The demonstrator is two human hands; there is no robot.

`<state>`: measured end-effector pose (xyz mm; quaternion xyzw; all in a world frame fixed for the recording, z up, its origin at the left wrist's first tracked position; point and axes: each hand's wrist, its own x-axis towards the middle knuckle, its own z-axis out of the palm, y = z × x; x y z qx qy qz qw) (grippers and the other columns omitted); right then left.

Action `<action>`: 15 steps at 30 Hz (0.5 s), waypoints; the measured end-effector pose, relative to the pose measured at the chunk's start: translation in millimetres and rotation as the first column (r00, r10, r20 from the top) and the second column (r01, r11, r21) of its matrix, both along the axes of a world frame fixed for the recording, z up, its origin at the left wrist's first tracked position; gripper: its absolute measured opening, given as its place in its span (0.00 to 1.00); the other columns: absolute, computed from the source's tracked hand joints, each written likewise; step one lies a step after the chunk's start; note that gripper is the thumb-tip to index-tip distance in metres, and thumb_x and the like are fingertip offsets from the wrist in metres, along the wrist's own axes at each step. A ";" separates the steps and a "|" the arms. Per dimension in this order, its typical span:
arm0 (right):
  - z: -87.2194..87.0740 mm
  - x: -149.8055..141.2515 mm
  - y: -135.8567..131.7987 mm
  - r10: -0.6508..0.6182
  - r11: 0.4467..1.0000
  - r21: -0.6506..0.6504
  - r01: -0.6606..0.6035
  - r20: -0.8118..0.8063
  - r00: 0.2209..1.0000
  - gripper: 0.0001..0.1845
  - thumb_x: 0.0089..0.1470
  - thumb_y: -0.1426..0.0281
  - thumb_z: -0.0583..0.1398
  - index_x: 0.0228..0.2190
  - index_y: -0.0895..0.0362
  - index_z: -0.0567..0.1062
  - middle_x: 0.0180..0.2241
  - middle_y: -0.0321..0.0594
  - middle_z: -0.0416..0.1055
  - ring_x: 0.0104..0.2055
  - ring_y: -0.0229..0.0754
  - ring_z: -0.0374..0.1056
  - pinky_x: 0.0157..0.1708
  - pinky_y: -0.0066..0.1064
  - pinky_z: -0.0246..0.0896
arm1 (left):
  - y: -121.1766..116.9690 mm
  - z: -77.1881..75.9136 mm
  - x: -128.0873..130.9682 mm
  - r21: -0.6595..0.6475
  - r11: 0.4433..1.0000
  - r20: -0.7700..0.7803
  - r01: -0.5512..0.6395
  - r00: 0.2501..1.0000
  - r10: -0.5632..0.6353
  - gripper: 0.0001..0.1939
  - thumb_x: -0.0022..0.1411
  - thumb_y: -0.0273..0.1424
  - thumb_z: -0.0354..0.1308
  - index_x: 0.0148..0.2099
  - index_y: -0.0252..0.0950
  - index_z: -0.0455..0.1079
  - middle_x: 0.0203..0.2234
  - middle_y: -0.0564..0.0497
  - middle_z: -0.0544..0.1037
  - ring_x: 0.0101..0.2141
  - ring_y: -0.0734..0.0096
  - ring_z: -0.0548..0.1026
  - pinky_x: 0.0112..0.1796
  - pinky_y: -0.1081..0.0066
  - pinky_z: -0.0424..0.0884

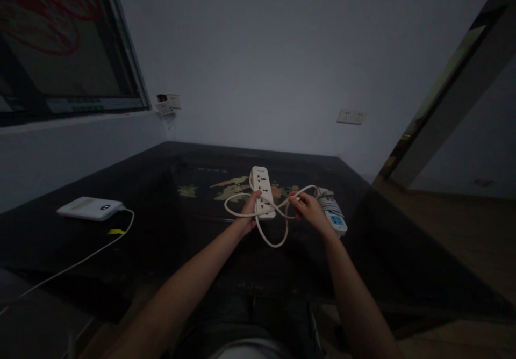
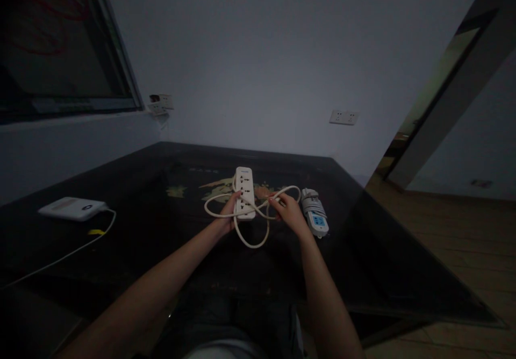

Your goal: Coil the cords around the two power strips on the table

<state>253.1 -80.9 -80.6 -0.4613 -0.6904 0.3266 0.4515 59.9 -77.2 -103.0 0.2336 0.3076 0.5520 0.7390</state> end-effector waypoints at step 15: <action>41.0 19.4 28.4 0.208 0.973 -0.036 -0.229 0.565 0.798 0.09 0.32 0.75 0.69 0.21 0.52 0.77 0.21 0.33 0.75 0.23 0.39 0.69 0.23 0.25 0.59 | 9.9 -10.1 -3.4 0.027 0.999 -0.198 0.026 0.980 -0.021 0.14 0.62 0.33 0.54 0.45 0.28 0.71 0.25 0.44 0.79 0.22 0.67 0.76 0.24 0.72 0.73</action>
